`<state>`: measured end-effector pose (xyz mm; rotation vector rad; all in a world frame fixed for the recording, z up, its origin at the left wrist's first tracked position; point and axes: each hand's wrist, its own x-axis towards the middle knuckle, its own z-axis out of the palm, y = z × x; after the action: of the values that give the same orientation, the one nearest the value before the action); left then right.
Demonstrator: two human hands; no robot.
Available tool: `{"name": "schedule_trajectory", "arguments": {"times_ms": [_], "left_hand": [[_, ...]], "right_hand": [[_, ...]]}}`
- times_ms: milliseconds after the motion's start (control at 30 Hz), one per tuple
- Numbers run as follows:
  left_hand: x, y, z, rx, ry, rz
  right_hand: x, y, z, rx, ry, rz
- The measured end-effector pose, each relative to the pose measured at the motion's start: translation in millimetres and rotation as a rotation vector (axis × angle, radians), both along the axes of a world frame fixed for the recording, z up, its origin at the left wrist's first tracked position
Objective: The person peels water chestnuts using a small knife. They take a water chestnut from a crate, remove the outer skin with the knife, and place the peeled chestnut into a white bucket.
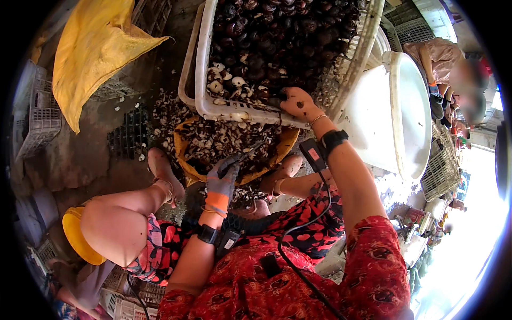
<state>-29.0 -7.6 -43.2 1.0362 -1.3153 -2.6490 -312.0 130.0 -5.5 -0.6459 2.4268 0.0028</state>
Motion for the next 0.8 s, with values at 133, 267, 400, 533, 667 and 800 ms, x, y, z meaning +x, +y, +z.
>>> {"name": "schedule_trajectory", "arguments": {"times_ms": [133, 267, 400, 533, 667, 800], "left_hand": [[0, 2, 0, -0.032, 0.031, -0.034], [-1, -6, 20, 0.056, 0.09, -0.028], [1, -10, 34, 0.352, 0.168, 0.047], [0, 2, 55, 0.233, 0.111, -0.148], [9, 5, 64, 0.252, 0.138, -0.165], [16, 6, 46, 0.303, 0.192, -0.204]], "right_hand": [[2, 9, 4, -0.299, -0.082, -0.126], [37, 15, 48, -0.646, -0.442, -0.703], [115, 9, 85, -0.831, -0.555, -0.708], [192, 5, 37, -1.272, -0.525, -0.502], [224, 16, 34, -1.116, -0.29, -0.288], [232, 18, 53, -0.878, -0.03, -0.073]]}}
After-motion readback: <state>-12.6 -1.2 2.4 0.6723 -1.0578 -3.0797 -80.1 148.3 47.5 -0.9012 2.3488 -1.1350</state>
